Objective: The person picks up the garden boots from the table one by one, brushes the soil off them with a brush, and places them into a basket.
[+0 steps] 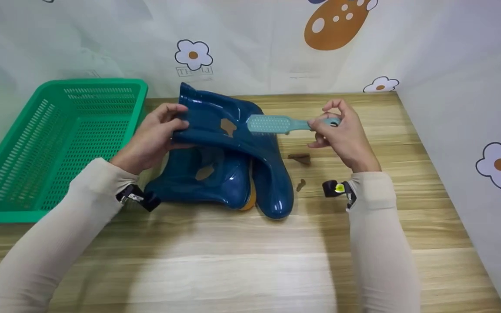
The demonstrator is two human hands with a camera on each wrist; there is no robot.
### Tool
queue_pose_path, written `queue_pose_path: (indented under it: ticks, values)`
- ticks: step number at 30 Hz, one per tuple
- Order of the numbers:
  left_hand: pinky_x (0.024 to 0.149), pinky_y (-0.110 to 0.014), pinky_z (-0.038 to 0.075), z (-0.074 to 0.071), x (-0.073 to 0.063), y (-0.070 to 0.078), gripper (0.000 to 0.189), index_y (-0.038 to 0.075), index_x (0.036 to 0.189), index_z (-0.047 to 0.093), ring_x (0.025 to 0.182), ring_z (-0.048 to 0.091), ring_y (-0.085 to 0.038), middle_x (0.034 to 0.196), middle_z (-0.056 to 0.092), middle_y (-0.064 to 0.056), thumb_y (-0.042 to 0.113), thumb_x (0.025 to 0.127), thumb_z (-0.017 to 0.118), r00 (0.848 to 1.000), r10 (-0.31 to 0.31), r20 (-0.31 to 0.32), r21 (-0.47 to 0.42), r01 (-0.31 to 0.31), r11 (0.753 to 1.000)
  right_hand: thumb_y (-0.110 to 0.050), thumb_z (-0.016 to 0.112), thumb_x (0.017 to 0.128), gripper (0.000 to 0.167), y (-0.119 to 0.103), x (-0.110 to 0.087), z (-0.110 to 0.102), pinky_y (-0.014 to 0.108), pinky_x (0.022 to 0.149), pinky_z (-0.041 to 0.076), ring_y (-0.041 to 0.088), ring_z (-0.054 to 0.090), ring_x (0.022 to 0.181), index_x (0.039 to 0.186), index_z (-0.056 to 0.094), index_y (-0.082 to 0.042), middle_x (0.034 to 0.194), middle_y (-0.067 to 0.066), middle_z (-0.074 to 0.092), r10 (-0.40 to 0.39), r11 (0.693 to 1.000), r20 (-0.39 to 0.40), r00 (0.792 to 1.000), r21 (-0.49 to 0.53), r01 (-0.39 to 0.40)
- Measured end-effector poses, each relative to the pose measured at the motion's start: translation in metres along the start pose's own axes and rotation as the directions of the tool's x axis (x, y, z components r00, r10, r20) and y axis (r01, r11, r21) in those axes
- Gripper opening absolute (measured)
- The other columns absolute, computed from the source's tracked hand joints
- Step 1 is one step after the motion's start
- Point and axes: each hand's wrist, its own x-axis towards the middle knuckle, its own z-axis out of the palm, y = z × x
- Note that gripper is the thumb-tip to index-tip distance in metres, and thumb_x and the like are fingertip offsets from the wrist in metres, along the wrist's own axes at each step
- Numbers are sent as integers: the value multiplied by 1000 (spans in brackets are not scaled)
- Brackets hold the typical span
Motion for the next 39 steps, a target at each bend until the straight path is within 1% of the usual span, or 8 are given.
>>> queue_pose_path:
  ticks: [6, 14, 22, 26, 30, 33, 36, 39]
  values:
    - [104, -40, 46, 0, -2, -6, 57, 7, 144, 38, 133, 42, -25, 159, 31, -9, -11, 91, 51, 990, 138, 9, 75, -138, 988, 5, 66, 92, 36, -4, 16, 20, 37, 58, 60, 15, 53, 52, 110, 37, -6, 75, 6, 61, 25, 999, -31, 999, 25, -24]
    - [96, -37, 50, 2, -2, -9, 63, 9, 144, 37, 138, 40, -21, 157, 36, -11, -17, 88, 50, 979, 204, 9, 63, -205, 977, 1, 67, 92, 35, -3, 38, 54, 36, 59, 60, 14, 50, 52, 111, 40, -8, 76, 5, 57, 68, 996, -30, 997, -52, -69]
    - [92, -37, 52, 4, -2, -8, 65, 9, 144, 38, 137, 43, -20, 153, 42, -10, -18, 87, 52, 977, 212, -9, 38, -212, 977, 2, 63, 94, 35, 13, 49, 68, 34, 63, 60, 11, 40, 50, 109, 33, -9, 67, 0, 42, 104, 992, 55, 993, -76, -99]
    - [88, -34, 53, 5, -1, -8, 66, 8, 144, 38, 136, 44, -19, 152, 44, -10, -20, 86, 51, 976, 219, -7, 27, -218, 976, 5, 60, 94, 35, 22, 48, 59, 34, 64, 60, 8, 35, 48, 102, 29, -10, 64, -3, 37, 131, 987, 20, 991, -97, -128]
    - [80, -30, 51, 1, -1, -11, 68, 8, 146, 34, 130, 49, -20, 151, 44, -12, -20, 87, 51, 980, 196, -15, -36, -197, 980, 8, 60, 92, 37, 27, 45, 46, 34, 63, 60, 7, 33, 48, 97, 27, -9, 65, -3, 38, 142, 983, -38, 989, -114, -145]
    - [85, -32, 51, -2, -2, -12, 73, 11, 149, 28, 123, 54, -24, 150, 45, -12, -18, 87, 52, 989, 145, -29, -104, -147, 984, 6, 64, 91, 35, 28, 42, 38, 35, 62, 60, 9, 40, 51, 102, 33, -7, 67, 0, 47, 141, 988, -64, 988, -58, -145]
    - [97, -39, 50, -2, -3, -11, 79, 14, 152, 21, 119, 57, -28, 150, 45, -13, -17, 87, 54, 995, 93, -37, -159, -98, 982, 0, 71, 91, 26, 27, 38, 38, 35, 65, 60, 12, 55, 56, 106, 50, 0, 73, 4, 61, 138, 988, -71, 988, 76, -133]
    - [102, -44, 48, 0, -3, -10, 82, 16, 154, 17, 120, 57, -29, 153, 42, -13, -16, 88, 54, 997, 62, -44, -187, -69, 980, -6, 73, 90, 15, 25, 38, 45, 35, 69, 60, 16, 69, 64, 99, 65, 3, 79, 10, 71, 141, 971, -61, 988, 203, -126]
